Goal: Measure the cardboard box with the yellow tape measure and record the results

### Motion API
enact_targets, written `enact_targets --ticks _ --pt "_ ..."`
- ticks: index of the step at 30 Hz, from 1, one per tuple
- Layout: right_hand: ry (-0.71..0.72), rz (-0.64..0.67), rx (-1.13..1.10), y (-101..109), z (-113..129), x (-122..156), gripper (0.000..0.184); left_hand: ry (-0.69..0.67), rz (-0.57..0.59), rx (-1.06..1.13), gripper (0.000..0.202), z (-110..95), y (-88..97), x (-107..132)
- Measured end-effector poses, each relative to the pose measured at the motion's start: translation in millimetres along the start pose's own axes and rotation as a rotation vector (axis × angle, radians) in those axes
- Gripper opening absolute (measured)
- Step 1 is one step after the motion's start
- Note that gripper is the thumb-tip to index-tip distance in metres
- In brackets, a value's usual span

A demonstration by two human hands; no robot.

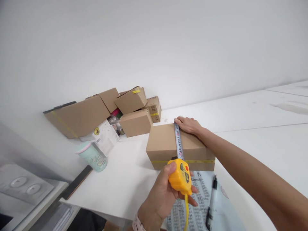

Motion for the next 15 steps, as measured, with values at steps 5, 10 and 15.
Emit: enact_targets --ticks 5,10,15 --pt "-0.089 -0.309 -0.45 66.7 -10.6 28.7 0.046 -0.367 -0.125 -0.166 0.065 -36.3 42.0 30.6" --pt "-0.397 -0.453 -0.45 88.3 -88.0 103.6 0.035 -0.52 -0.458 -0.31 0.076 -46.8 124.4 41.2" --pt "-0.316 -0.149 -0.447 50.6 -90.6 141.4 0.052 -0.46 -0.352 -0.267 0.065 -46.4 136.7 13.7"
Point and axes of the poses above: each hand's wrist, its own x-axis away from the middle knuckle, its own y-axis out of the back of the hand, z = x × y, the point moved 8 cm from there along -x, towards the middle knuckle, and after that the axes turned 8 degrees about -z, right-handed, at the moved point
